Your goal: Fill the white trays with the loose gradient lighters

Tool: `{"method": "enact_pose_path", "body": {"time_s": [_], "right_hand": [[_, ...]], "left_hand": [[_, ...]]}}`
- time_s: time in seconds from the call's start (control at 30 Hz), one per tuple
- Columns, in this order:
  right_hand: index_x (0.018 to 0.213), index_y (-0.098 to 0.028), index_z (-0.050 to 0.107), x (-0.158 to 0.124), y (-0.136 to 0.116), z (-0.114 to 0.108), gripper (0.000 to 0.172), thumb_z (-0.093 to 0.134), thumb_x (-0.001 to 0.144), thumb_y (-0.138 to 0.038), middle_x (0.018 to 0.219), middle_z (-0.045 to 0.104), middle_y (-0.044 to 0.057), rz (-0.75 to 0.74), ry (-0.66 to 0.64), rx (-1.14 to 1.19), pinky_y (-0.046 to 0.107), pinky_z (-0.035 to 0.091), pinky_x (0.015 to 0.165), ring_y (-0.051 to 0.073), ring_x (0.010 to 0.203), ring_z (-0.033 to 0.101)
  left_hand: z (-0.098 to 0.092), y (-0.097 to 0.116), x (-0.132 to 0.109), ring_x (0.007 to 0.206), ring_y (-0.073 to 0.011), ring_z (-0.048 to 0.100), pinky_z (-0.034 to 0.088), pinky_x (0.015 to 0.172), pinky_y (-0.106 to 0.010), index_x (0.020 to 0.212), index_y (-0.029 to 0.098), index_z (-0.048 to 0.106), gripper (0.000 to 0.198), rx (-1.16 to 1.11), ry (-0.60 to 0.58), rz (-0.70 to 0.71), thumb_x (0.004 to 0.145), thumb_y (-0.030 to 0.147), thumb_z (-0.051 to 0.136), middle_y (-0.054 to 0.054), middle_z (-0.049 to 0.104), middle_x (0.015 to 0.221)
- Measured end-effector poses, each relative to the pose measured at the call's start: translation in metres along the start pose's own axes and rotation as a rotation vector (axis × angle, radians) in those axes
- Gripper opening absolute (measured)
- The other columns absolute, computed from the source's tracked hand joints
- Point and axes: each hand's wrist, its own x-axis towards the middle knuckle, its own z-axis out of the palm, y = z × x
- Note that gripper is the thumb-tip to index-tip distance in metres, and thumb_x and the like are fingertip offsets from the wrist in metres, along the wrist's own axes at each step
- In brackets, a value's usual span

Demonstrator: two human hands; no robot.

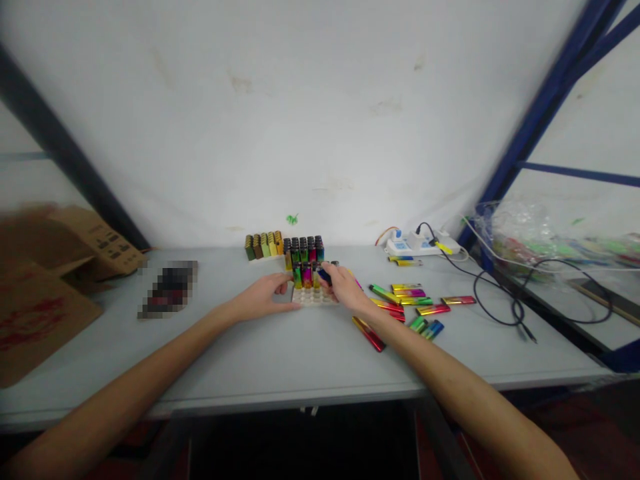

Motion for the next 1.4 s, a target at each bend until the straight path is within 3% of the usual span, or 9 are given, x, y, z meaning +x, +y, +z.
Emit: {"method": "enact_pose_path", "body": {"time_s": [0.13, 0.3, 0.43, 0.53, 0.77, 0.93, 1.13, 1.27, 1.4], "right_hand": [[0.079, -0.022, 0.051, 0.000, -0.002, -0.005, 0.054, 0.034, 0.099, -0.069, 0.058, 0.037, -0.006, -0.140, 0.042, -0.122, 0.026, 0.028, 0.048, 0.012, 0.050, 0.033], [0.088, -0.022, 0.055, -0.004, -0.012, -0.014, 0.046, 0.034, 0.105, -0.058, 0.074, 0.058, -0.002, -0.382, 0.171, -0.458, 0.029, 0.044, 0.071, 0.015, 0.071, 0.056], [0.096, -0.020, 0.065, -0.006, -0.019, -0.018, 0.041, 0.043, 0.104, -0.054, 0.092, 0.066, 0.005, -0.511, 0.217, -0.610, 0.031, 0.047, 0.080, 0.018, 0.087, 0.061], [0.101, -0.019, 0.069, -0.006, -0.021, -0.019, 0.039, 0.054, 0.099, -0.054, 0.095, 0.066, 0.007, -0.552, 0.253, -0.672, 0.030, 0.049, 0.078, 0.019, 0.087, 0.063], [0.093, -0.019, 0.066, -0.001, -0.009, -0.025, 0.032, 0.068, 0.092, -0.051, 0.069, 0.068, 0.000, -0.444, 0.299, -0.792, 0.026, 0.042, 0.058, 0.015, 0.060, 0.059], [0.080, -0.021, 0.059, 0.003, 0.000, -0.028, 0.037, 0.070, 0.090, -0.054, 0.069, 0.072, 0.002, -0.359, 0.295, -0.838, 0.025, 0.040, 0.055, 0.016, 0.059, 0.064], [0.080, -0.020, 0.058, 0.004, 0.000, -0.027, 0.039, 0.066, 0.093, -0.055, 0.062, 0.070, 0.002, -0.258, 0.228, -0.875, 0.024, 0.039, 0.055, 0.016, 0.056, 0.064], [0.083, -0.020, 0.064, 0.005, 0.001, -0.027, 0.041, 0.063, 0.094, -0.059, 0.065, 0.070, 0.003, -0.235, 0.270, -1.089, 0.026, 0.035, 0.055, 0.017, 0.057, 0.062], [0.077, -0.021, 0.068, 0.002, -0.009, -0.032, 0.055, 0.053, 0.093, -0.071, 0.066, 0.070, 0.007, -0.244, 0.286, -1.254, 0.029, 0.030, 0.054, 0.019, 0.057, 0.060]], "left_hand": [[0.000, 0.000, 0.000, 0.076, -0.0226, 0.058, 0.041, 0.068, -0.030, 0.100, 0.017, 0.062, 0.057, -0.003, 0.004, 0.006, 0.083, 0.072, 0.064, -0.004, 0.061, 0.087], [0.001, -0.001, 0.000, 0.076, -0.0225, 0.057, 0.041, 0.068, -0.030, 0.096, 0.018, 0.061, 0.056, -0.011, 0.010, 0.003, 0.082, 0.072, 0.065, -0.003, 0.060, 0.085], [0.001, 0.000, 0.000, 0.075, -0.0221, 0.058, 0.041, 0.067, -0.030, 0.099, 0.018, 0.062, 0.056, -0.025, 0.011, -0.013, 0.081, 0.070, 0.068, -0.003, 0.061, 0.086], [0.000, 0.001, 0.000, 0.075, -0.0220, 0.058, 0.042, 0.068, -0.030, 0.099, 0.017, 0.062, 0.056, -0.029, 0.006, -0.010, 0.081, 0.070, 0.067, -0.003, 0.061, 0.087], [0.000, 0.000, 0.000, 0.077, -0.0231, 0.058, 0.041, 0.068, -0.031, 0.096, 0.018, 0.060, 0.059, 0.003, -0.001, -0.015, 0.082, 0.075, 0.063, -0.004, 0.061, 0.087], [0.001, -0.001, 0.001, 0.077, -0.0236, 0.058, 0.041, 0.069, -0.031, 0.092, 0.018, 0.058, 0.058, 0.017, -0.009, -0.012, 0.082, 0.075, 0.062, -0.004, 0.060, 0.086], [-0.001, 0.003, 0.001, 0.078, -0.0238, 0.057, 0.041, 0.069, -0.031, 0.093, 0.018, 0.058, 0.057, 0.016, -0.013, -0.021, 0.082, 0.075, 0.062, -0.005, 0.060, 0.086], [-0.002, 0.004, 0.001, 0.077, -0.0235, 0.057, 0.041, 0.069, -0.031, 0.091, 0.019, 0.058, 0.057, 0.018, -0.022, -0.031, 0.082, 0.075, 0.062, -0.005, 0.060, 0.086], [-0.002, 0.003, 0.000, 0.076, -0.0232, 0.057, 0.040, 0.068, -0.031, 0.091, 0.019, 0.059, 0.057, 0.001, -0.008, -0.029, 0.081, 0.075, 0.063, -0.004, 0.060, 0.086]]}}
